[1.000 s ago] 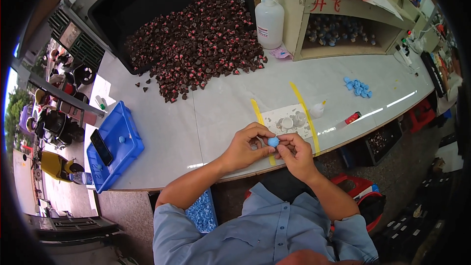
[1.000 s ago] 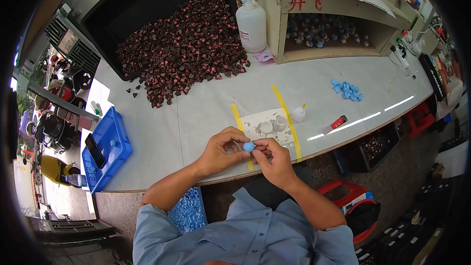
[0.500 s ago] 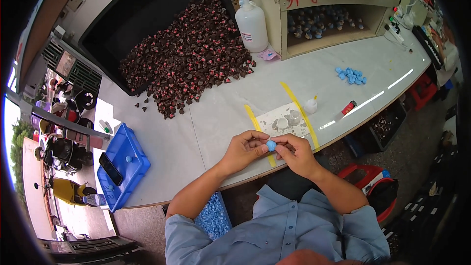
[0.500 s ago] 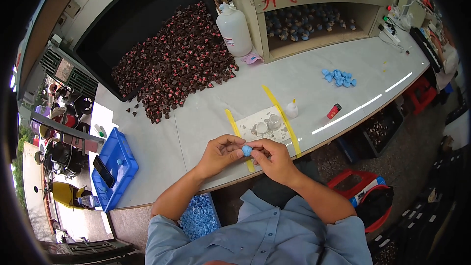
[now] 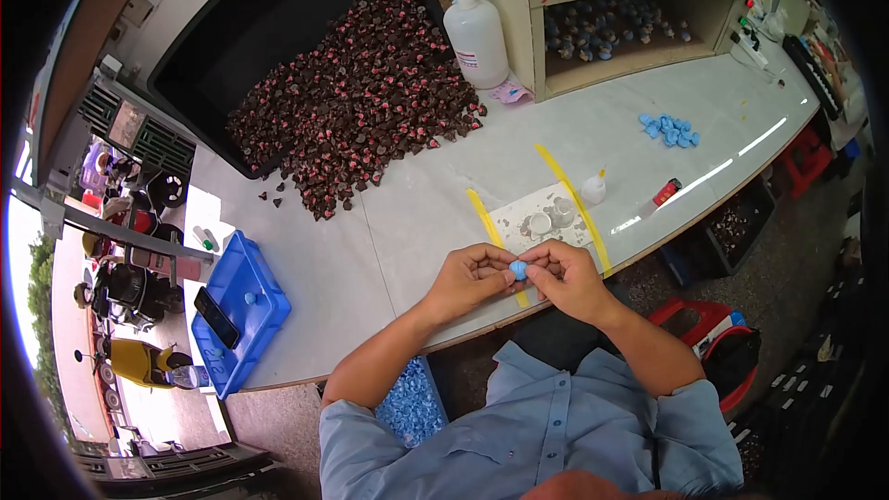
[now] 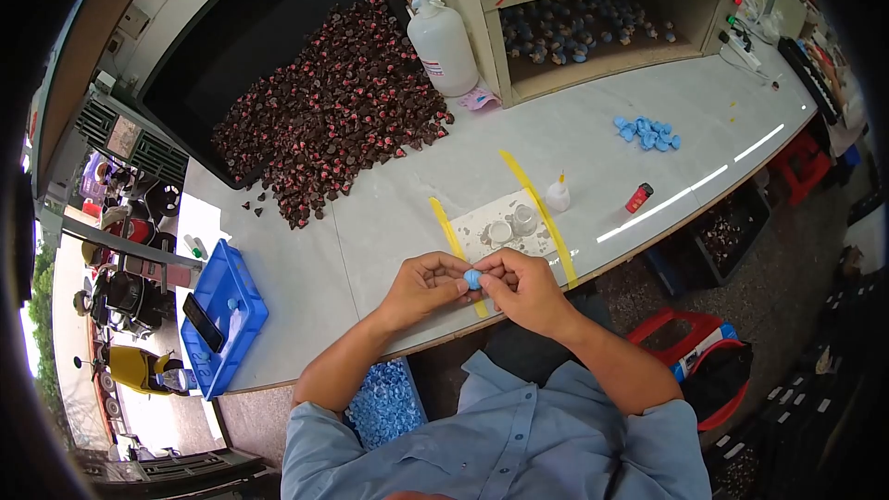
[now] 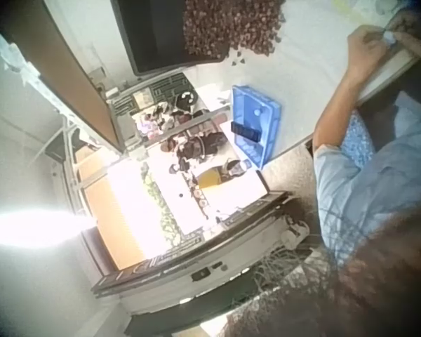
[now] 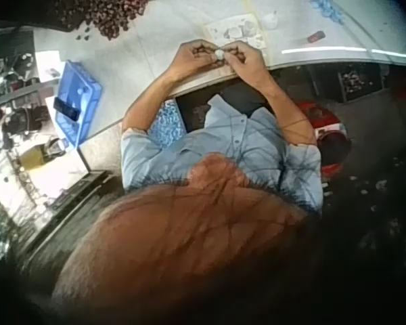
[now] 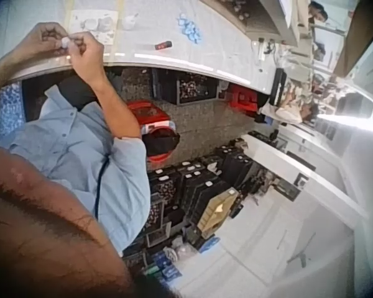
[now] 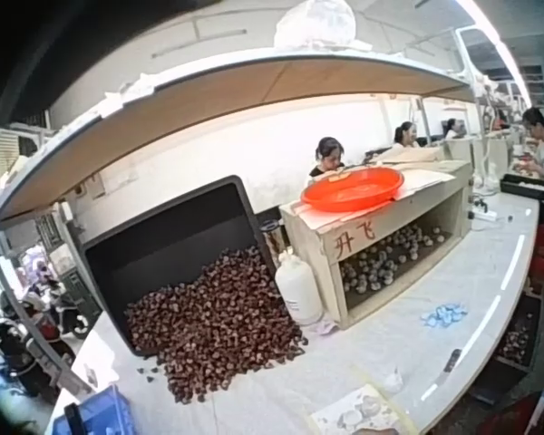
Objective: The person assembles plastic toy figures by applying adhesive from a bottle to blue heads and red bases using an adhesive applicator, then joining the components together.
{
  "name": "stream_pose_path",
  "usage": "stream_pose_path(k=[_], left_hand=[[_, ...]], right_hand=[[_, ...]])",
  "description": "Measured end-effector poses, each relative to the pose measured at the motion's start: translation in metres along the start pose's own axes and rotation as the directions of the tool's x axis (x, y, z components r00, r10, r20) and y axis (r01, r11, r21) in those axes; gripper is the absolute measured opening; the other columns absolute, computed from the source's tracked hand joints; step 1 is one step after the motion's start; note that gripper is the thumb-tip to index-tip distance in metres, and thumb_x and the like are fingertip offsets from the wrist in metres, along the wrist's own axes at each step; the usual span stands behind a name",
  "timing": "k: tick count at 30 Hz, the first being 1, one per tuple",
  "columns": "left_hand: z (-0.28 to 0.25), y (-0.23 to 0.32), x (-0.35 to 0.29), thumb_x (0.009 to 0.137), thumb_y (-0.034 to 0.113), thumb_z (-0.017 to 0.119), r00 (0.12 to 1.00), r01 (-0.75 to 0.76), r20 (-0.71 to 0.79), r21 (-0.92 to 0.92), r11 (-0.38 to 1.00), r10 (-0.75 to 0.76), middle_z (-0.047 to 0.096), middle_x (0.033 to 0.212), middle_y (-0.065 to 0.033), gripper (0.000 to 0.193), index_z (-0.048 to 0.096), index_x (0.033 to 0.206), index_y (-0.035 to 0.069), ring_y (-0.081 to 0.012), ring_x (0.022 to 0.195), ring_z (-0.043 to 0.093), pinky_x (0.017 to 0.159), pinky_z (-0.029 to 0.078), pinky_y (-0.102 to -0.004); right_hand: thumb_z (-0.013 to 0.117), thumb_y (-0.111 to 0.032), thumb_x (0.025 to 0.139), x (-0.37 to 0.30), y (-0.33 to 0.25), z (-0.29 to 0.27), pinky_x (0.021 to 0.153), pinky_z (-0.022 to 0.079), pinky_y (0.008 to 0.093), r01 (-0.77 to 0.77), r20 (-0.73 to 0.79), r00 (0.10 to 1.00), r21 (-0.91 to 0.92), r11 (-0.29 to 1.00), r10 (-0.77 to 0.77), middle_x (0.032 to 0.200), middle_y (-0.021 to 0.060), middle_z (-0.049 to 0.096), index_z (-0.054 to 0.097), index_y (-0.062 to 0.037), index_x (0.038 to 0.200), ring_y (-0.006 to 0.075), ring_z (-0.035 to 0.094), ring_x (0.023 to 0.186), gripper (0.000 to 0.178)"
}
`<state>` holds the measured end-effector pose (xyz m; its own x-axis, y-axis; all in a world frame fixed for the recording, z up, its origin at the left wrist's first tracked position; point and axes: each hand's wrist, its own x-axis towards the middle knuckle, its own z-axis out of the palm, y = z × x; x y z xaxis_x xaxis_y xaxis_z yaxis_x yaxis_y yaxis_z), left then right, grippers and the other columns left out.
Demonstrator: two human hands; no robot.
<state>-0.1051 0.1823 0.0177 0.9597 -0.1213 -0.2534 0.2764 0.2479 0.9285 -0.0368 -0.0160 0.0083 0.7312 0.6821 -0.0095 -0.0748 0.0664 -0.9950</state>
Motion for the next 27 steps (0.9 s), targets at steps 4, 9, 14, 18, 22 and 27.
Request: stream_pose_path(k=[4, 9, 14, 18, 22, 27], left_hand=[[0.002, 0.002, 0.000, 0.092, 0.001, 0.060, 1.000, 0.023, 0.007, 0.007, 1.000, -0.023, 0.066, 0.105, -0.0173, 0.022, 0.056, 0.111, -0.010, -0.0214, 0.097, 0.068, 0.083, 0.056, -0.0265], [0.004, 0.004, 0.000, 0.092, 0.000, 0.060, 0.999, 0.030, -0.009, -0.015, 0.999, -0.030, 0.066, 0.105, -0.0177, 0.021, 0.056, 0.111, -0.010, -0.0213, 0.096, 0.068, 0.082, 0.057, -0.0256], [0.004, 0.002, -0.001, 0.091, 0.001, 0.061, 0.999, 0.029, -0.034, 0.021, 0.999, -0.028, 0.068, 0.098, -0.0165, 0.020, 0.057, 0.108, -0.009, -0.0201, 0.091, 0.069, 0.080, 0.056, -0.0246], [0.003, -0.003, -0.001, 0.090, 0.001, 0.063, 0.999, 0.022, -0.044, 0.005, 1.000, -0.022, 0.069, 0.097, -0.0162, 0.019, 0.059, 0.106, -0.009, -0.0188, 0.088, 0.069, 0.080, 0.056, -0.0268], [0.005, -0.001, 0.000, 0.088, 0.000, 0.065, 0.999, 0.024, -0.046, 0.043, 0.999, -0.022, 0.068, 0.097, -0.0167, 0.019, 0.059, 0.103, -0.009, -0.0194, 0.089, 0.070, 0.078, 0.057, -0.0251], [0.003, -0.001, 0.001, 0.087, -0.001, 0.066, 0.997, 0.051, -0.062, 0.039, 0.998, -0.049, 0.068, 0.097, -0.0169, 0.020, 0.059, 0.102, -0.010, -0.0197, 0.089, 0.070, 0.078, 0.057, -0.0257]], right_hand=[[0.058, 0.001, 0.090, 0.002, -0.006, -0.002, 0.057, 0.049, 0.0196, -0.076, 0.034, 0.997, 0.045, 0.996, 0.075, 0.085, 0.0056, 0.066, 0.060, 0.0048, 0.104, 0.0051, 0.062, 0.072, 0.015], [0.057, 0.003, 0.090, 0.005, -0.003, -0.003, 0.062, 0.050, 0.0198, -0.064, 0.059, 0.996, 0.066, 0.996, 0.060, 0.089, 0.0066, 0.066, 0.059, 0.0058, 0.104, 0.0060, 0.063, 0.075, 0.014], [0.057, 0.004, 0.089, 0.005, -0.003, -0.003, 0.066, 0.051, 0.0201, -0.045, 0.075, 0.996, 0.059, 0.997, 0.040, 0.091, 0.0072, 0.066, 0.059, 0.0059, 0.103, 0.0068, 0.064, 0.077, 0.014], [0.056, 0.005, 0.089, 0.004, -0.010, -0.003, 0.068, 0.051, 0.0205, -0.087, 0.097, 0.992, 0.031, 0.996, 0.083, 0.091, 0.0076, 0.066, 0.058, 0.0051, 0.103, 0.0079, 0.065, 0.080, 0.013], [0.054, 0.006, 0.090, 0.004, -0.012, -0.002, 0.070, 0.052, 0.0210, -0.103, 0.117, 0.988, 0.031, 0.994, 0.099, 0.092, 0.0078, 0.067, 0.057, 0.0045, 0.101, 0.0091, 0.065, 0.082, 0.012], [0.054, 0.006, 0.090, 0.007, -0.012, -0.001, 0.066, 0.050, 0.0212, -0.096, 0.132, 0.986, -0.023, 0.995, 0.098, 0.089, 0.0077, 0.067, 0.057, 0.0041, 0.099, 0.0091, 0.066, 0.081, 0.010]])
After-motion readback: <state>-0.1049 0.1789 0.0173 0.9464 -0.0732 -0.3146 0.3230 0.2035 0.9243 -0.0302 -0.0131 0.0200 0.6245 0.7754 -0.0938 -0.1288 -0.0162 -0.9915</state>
